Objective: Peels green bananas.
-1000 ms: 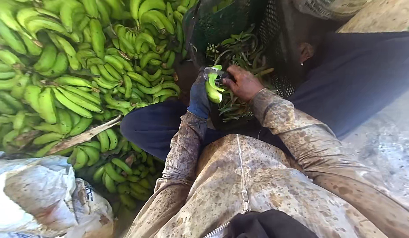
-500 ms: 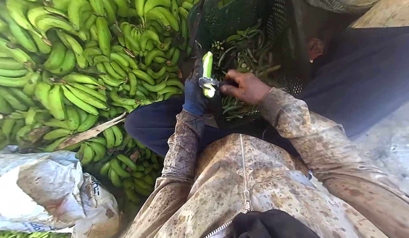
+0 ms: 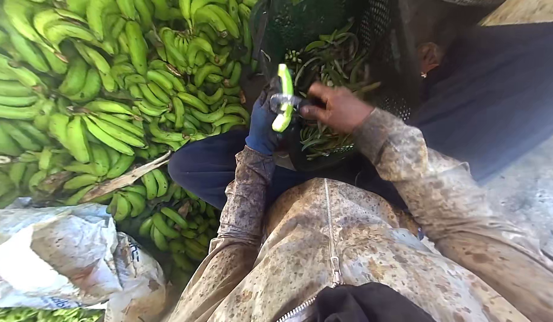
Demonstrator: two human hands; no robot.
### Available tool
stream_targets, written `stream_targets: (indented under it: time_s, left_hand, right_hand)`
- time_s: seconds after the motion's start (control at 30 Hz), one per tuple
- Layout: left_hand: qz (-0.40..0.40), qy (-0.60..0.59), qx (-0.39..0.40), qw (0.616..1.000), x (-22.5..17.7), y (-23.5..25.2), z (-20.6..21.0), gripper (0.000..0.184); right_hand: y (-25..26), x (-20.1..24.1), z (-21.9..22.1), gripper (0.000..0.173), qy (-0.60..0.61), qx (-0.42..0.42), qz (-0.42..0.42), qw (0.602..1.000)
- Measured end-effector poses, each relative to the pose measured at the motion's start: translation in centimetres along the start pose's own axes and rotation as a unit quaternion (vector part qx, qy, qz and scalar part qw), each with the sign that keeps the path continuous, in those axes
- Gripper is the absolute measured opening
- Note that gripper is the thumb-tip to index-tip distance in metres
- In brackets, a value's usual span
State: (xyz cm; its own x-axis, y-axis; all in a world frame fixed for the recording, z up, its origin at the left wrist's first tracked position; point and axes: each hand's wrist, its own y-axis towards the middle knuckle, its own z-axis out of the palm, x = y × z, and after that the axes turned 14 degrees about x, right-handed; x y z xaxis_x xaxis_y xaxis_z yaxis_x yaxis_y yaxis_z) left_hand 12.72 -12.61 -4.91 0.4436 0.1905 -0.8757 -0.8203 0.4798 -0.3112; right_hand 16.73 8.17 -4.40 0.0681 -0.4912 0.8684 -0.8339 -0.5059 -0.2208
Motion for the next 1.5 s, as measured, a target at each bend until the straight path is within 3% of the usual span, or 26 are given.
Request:
stream_targets:
  time_s: [0.1, 0.2, 0.23, 0.3, 0.37, 0.43, 0.5, 0.57, 0.63, 0.7, 0.73, 0.8, 0.9, 1.0, 1.07, 1.2, 1.37, 1.43, 1.5]
  left_hand:
    - [-0.11, -0.143, 0.191, 0.965, 0.3, -1.3, -0.8, 0.037]
    - [-0.094, -0.193, 0.25, 0.944, 1.2, -1.5, -1.2, 0.052]
    - [-0.065, -0.168, 0.202, 0.963, 1.2, -1.8, -0.8, 0.053]
    - [0.018, -0.044, 0.005, 0.999, 1.2, -1.1, 0.6, 0.039]
    - [0.108, 0.056, -0.175, 0.977, 1.7, 0.5, 1.4, 0.039]
    - [0.171, 0.058, -0.218, 0.959, 1.8, 2.1, 1.2, 0.039]
    - [0.14, -0.006, -0.131, 0.981, 1.5, 1.8, 1.1, 0.032]
    - [0.038, -0.089, 0.043, 0.994, 1.3, 0.4, 0.7, 0.028]
    - [-0.099, -0.15, 0.223, 0.958, 1.0, -0.1, -0.5, 0.039]
    - [-0.178, -0.164, 0.298, 0.923, 1.2, -0.5, -1.6, 0.047]
    - [-0.179, -0.152, 0.305, 0.923, 1.2, -0.5, -1.7, 0.047]
    - [-0.122, -0.094, 0.26, 0.953, 1.3, -1.0, -1.2, 0.045]
    - [0.021, -0.065, 0.053, 0.996, 1.8, 0.6, -0.4, 0.038]
    - [0.074, -0.135, -0.131, 0.979, 1.3, 1.6, 0.6, 0.03]
    - [0.073, -0.162, -0.191, 0.965, 0.8, 2.1, 1.1, 0.031]
    - [0.071, -0.195, -0.199, 0.958, 0.3, 2.0, 1.6, 0.042]
    - [0.096, -0.115, -0.173, 0.974, 1.1, 2.3, 2.3, 0.035]
    - [0.082, -0.044, -0.084, 0.992, 1.7, 1.8, 1.9, 0.033]
    - [0.006, 0.102, 0.039, 0.994, 0.9, 0.5, 1.2, 0.03]
  right_hand:
    - [0.8, -1.3, -2.2, 0.05, -0.055, -0.106, 0.123, 0.985]
    - [0.8, -1.5, -3.2, 0.054, -0.049, -0.167, 0.161, 0.971]
    - [0.6, -1.4, -2.8, 0.053, -0.039, -0.162, 0.142, 0.976]
    - [0.2, -0.9, -1.2, 0.049, -0.02, -0.137, 0.064, 0.988]
    - [-0.2, -0.1, 0.8, 0.045, -0.007, -0.094, -0.012, 0.995]
    - [-0.3, 0.4, 2.1, 0.042, 0.002, -0.049, -0.042, 0.998]
    - [0.3, -0.2, 1.7, 0.041, 0.006, -0.032, -0.02, 0.999]
    - [1.2, -1.3, 0.2, 0.043, 0.007, -0.03, 0.035, 0.999]
    - [1.6, -2.7, -1.5, 0.043, -0.004, -0.04, 0.075, 0.996]
    - [1.5, -3.6, -2.3, 0.045, -0.015, -0.065, 0.13, 0.989]
    - [1.4, -4.0, -2.9, 0.047, -0.014, -0.08, 0.167, 0.983]
    - [1.0, -4.4, -2.4, 0.051, 0.002, -0.109, 0.211, 0.971]
    - [0.5, -3.8, -1.7, 0.051, -0.005, -0.148, 0.177, 0.973]
    - [0.3, -2.8, 0.6, 0.047, -0.022, -0.127, 0.098, 0.987]
    - [0.6, -2.8, 2.0, 0.049, -0.022, -0.097, 0.066, 0.993]
    - [1.2, -2.5, 2.2, 0.049, -0.058, -0.06, 0.079, 0.993]
    - [1.8, -2.2, 1.0, 0.049, -0.043, -0.067, 0.093, 0.992]
    - [1.9, -2.5, 0.2, 0.048, -0.016, -0.064, 0.075, 0.995]
    - [1.7, -2.7, -0.8, 0.045, -0.001, -0.061, 0.062, 0.996]
